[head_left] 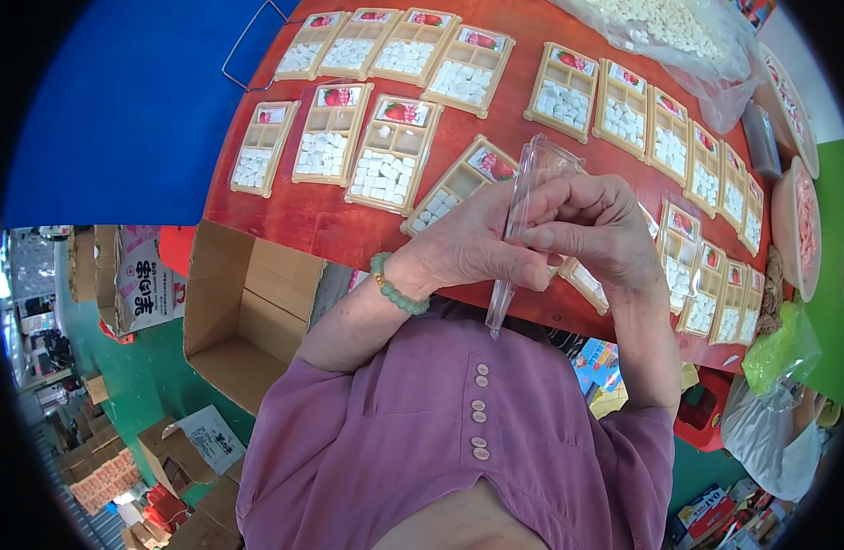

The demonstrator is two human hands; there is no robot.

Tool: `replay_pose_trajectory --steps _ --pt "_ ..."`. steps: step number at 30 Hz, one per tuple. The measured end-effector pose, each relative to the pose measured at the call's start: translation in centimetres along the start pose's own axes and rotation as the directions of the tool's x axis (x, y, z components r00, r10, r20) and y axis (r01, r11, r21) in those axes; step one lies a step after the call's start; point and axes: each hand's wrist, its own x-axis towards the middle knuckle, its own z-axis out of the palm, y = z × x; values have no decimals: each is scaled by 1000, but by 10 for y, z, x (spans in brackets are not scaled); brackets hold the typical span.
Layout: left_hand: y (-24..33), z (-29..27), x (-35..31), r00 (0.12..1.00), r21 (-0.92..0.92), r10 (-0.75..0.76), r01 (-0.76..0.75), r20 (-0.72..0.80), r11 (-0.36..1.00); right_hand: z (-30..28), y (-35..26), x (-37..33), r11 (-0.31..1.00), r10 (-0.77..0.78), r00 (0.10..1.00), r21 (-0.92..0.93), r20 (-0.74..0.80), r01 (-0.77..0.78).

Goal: Packaging small boxes of white cubes with clear plastic lids.

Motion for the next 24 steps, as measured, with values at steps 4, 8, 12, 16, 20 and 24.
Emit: replay_pose_trajectory --steps 4,8,12,16,20,24 --pt "-9 -4 3 999 22 40 -40 -1 999 -4 2 -1 999 31 1000 -17 0 -31" --pt "-3 -1 1 999 -6 22 -22 25 1000 -2 1 -3 1000 13 1000 19 8 -13" --pt "-7 -2 2 999 -15 21 -20 50 1000 1 0 -5 999 -45 999 14 0 45" --pt "-15 4 12 992 132 128 -127 4 983 6 -3 -10 981 -100 993 -173 -69 87" --pt "-19 5 10 990 330 134 -110 -52 938 8 -5 -13 970 -99 990 -233 -105 72" --pt "-19 9 10 976 523 211 -152 -55 839 20 -7 -14 953 -152 978 -285 -144 106"
